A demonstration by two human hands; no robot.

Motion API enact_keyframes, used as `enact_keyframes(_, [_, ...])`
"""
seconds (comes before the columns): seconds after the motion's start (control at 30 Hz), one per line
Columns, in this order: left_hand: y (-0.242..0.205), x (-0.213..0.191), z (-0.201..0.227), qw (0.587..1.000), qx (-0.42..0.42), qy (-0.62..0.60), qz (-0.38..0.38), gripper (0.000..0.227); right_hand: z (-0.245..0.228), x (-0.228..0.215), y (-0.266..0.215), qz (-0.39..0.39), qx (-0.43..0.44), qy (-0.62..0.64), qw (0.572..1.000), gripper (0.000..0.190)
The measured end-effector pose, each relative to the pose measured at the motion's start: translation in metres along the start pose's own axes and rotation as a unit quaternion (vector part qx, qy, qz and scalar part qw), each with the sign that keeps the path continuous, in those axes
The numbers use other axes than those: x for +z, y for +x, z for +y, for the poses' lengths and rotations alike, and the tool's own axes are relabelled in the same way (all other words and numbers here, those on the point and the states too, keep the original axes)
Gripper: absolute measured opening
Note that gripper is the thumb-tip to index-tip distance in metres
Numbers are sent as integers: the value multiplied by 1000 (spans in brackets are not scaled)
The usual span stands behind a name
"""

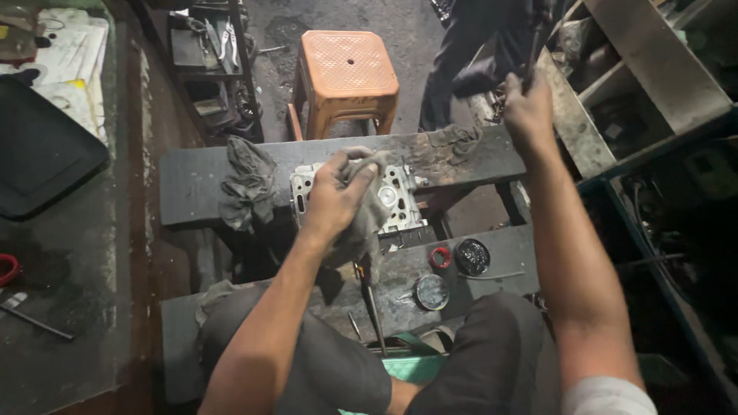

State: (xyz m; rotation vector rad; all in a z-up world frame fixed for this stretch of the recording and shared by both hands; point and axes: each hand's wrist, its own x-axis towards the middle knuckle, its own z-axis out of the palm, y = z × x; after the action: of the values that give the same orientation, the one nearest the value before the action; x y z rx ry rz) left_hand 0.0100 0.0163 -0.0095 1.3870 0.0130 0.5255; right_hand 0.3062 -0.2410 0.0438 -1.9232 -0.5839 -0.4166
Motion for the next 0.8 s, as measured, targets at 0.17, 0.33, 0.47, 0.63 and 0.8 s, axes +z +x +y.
enact_keyframes(0.17, [-2,3,11,999,17,-33,20,27,-59,2,-92,-41,143,70,986,11])
enact_keyframes(0.33, [-20,19,17,997,48,63,6,35,-76,8,-206,-87,122,100,984,23])
enact_keyframes(0.47, [-46,44,9,972,181,133,-74,36,-88,18,-264,-123,23,50,991,33])
enact_keyframes(0.63, [-60,66,0,959,136,229,-101,35,-103,30,-289,-84,-44,-48,994,31])
enact_keyframes(0.8, [-60,78,10,990,73,117,1,54,-109,33,-295,-72,-72,-66,993,32])
